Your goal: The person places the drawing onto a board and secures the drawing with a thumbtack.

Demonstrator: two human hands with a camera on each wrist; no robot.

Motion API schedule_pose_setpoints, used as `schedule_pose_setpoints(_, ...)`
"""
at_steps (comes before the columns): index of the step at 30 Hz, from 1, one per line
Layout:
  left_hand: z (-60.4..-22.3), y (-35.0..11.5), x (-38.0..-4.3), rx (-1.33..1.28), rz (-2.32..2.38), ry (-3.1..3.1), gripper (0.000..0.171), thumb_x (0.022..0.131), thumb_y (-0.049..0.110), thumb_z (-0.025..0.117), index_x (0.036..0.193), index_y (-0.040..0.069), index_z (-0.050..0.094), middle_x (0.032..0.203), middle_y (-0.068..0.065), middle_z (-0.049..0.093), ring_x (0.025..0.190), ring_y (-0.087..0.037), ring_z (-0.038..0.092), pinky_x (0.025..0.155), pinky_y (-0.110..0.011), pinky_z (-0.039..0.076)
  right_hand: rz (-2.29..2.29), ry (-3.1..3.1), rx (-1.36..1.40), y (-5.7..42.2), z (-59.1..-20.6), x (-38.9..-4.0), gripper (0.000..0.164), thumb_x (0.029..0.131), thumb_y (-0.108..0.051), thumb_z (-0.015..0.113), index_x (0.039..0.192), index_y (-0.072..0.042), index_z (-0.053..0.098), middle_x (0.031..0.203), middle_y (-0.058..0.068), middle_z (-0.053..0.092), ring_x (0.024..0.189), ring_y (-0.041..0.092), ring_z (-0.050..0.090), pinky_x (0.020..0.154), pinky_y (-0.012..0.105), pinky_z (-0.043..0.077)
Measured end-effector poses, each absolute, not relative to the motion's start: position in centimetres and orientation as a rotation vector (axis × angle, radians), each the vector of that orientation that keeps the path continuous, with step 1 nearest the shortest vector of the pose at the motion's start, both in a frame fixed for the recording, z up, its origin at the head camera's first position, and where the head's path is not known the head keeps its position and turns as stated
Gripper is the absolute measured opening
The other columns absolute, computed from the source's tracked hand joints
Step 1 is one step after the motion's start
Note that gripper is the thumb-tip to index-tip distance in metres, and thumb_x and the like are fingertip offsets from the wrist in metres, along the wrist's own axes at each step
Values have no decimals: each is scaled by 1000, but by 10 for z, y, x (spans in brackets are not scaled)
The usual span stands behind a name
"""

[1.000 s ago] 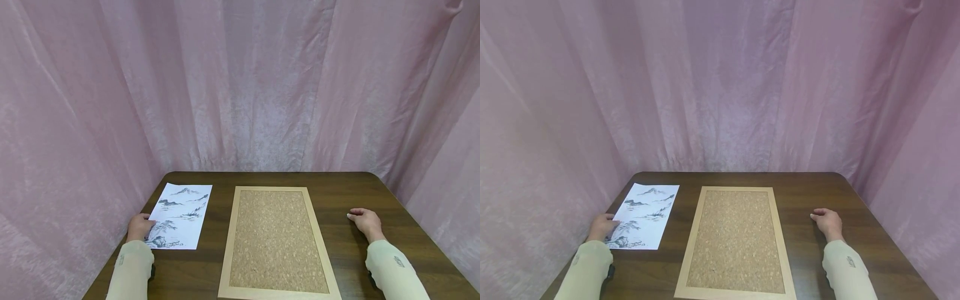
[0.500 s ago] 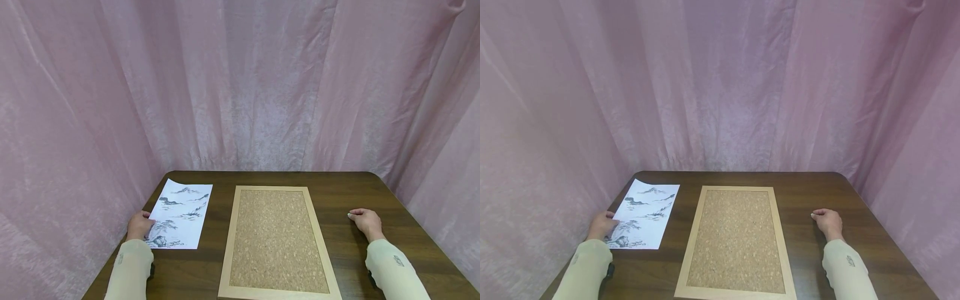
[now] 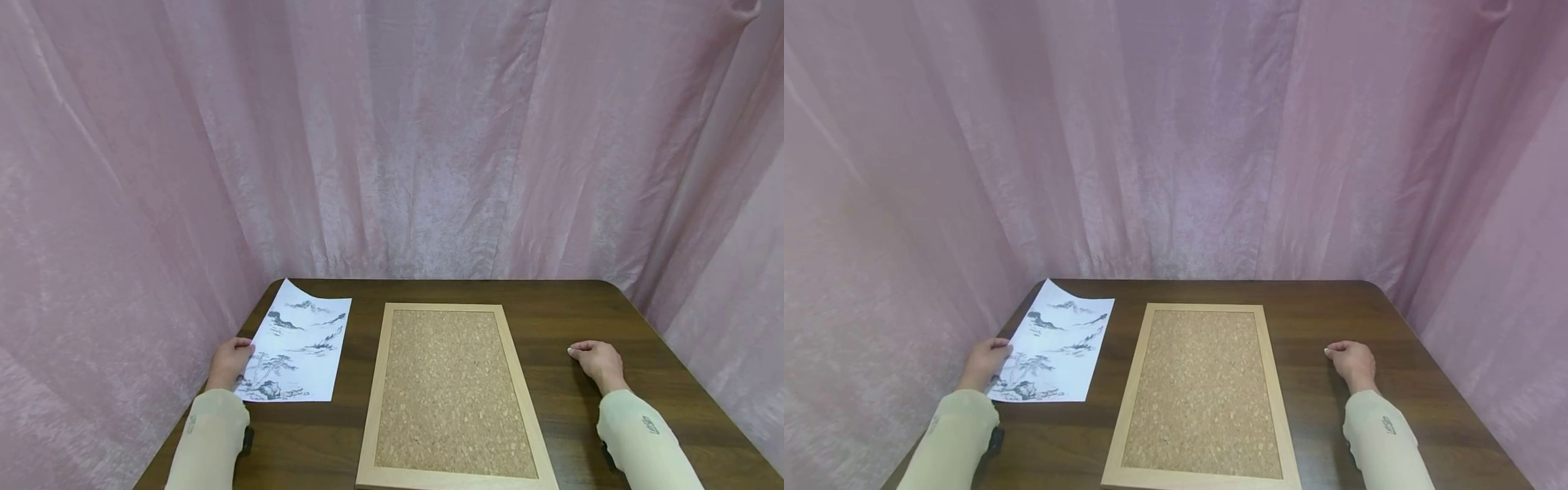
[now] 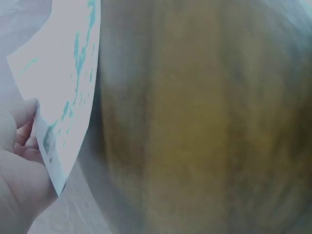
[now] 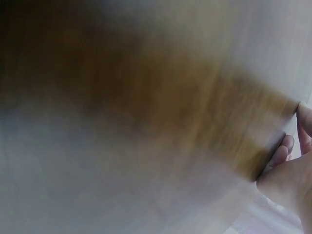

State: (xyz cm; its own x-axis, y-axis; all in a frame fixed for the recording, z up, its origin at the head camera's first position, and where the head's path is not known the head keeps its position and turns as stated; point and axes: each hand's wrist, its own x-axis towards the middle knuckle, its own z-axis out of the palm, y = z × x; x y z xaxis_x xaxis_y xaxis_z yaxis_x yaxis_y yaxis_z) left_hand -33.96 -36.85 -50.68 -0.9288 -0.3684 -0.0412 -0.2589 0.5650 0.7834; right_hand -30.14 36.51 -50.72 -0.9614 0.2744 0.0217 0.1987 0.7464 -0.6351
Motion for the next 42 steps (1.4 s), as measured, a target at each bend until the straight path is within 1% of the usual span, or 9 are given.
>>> schedule_pose_setpoints(6,-503,-367,-349,560,-1513,-2535,40,103,18,51,134,-6,52,130,-25,52,110,-35,49,92,-47,42,993,-2837,-373,366,-509,-301,30,96,-21,59,105,5,72,120,32,61,112,55,49,95,60,36)
schedule_pose_setpoints(9,-500,-366,-352,573,-1612,-2466,40,102,19,52,135,-5,51,130,-23,51,108,-31,50,88,-41,44,998,-2841,-373,365,-508,-300,30,96,-20,59,105,5,71,120,32,61,111,55,50,95,60,37)
schedule_pose_setpoints(13,-492,-362,-356,624,-1740,-2364,40,102,21,54,136,-1,52,127,-17,53,96,-21,54,74,-28,48,1025,-2844,-387,365,-507,-301,30,97,-20,58,106,6,71,120,32,60,110,54,50,95,61,36)
schedule_pose_setpoints(16,-486,-357,-357,649,-1844,-2284,43,102,24,56,140,3,50,128,-14,53,92,-16,55,69,-24,49,1031,-2845,-395,365,-507,-301,30,98,-20,58,106,6,71,120,32,60,109,53,50,95,61,36)
schedule_pose_setpoints(19,-479,-349,-357,641,-1927,-2217,46,102,24,56,143,4,48,126,-11,53,91,-12,56,69,-22,50,1024,-2846,-397,365,-508,-301,30,97,-20,58,105,6,71,120,32,60,110,54,50,95,61,36)
schedule_pose_setpoints(25,-469,-333,-361,572,-2077,-2079,43,102,19,57,141,2,47,108,-1,58,82,-6,60,69,-22,52,1039,-2837,-402,365,-509,-301,30,98,-20,58,105,6,71,120,32,60,110,53,50,96,61,35)
schedule_pose_setpoints(28,-465,-325,-364,556,-2132,-2018,43,102,20,57,141,4,48,105,2,60,83,-6,61,71,-22,53,1057,-2835,-417,365,-508,-301,30,98,-20,58,106,7,70,119,32,60,108,52,51,96,61,35)
schedule_pose_setpoints(35,-456,-302,-371,517,-2280,-1865,26,102,18,58,126,10,54,93,8,63,82,-7,63,71,-23,52,1064,-2846,-431,365,-508,-302,31,99,-20,57,107,7,69,120,33,58,108,52,50,96,61,36)
schedule_pose_setpoints(42,-449,-267,-368,443,-2405,-1776,11,101,16,58,112,12,55,87,8,64,81,-8,62,72,-23,51,1079,-2838,-428,365,-509,-304,30,100,-20,57,105,7,70,117,32,60,105,49,52,93,61,37)
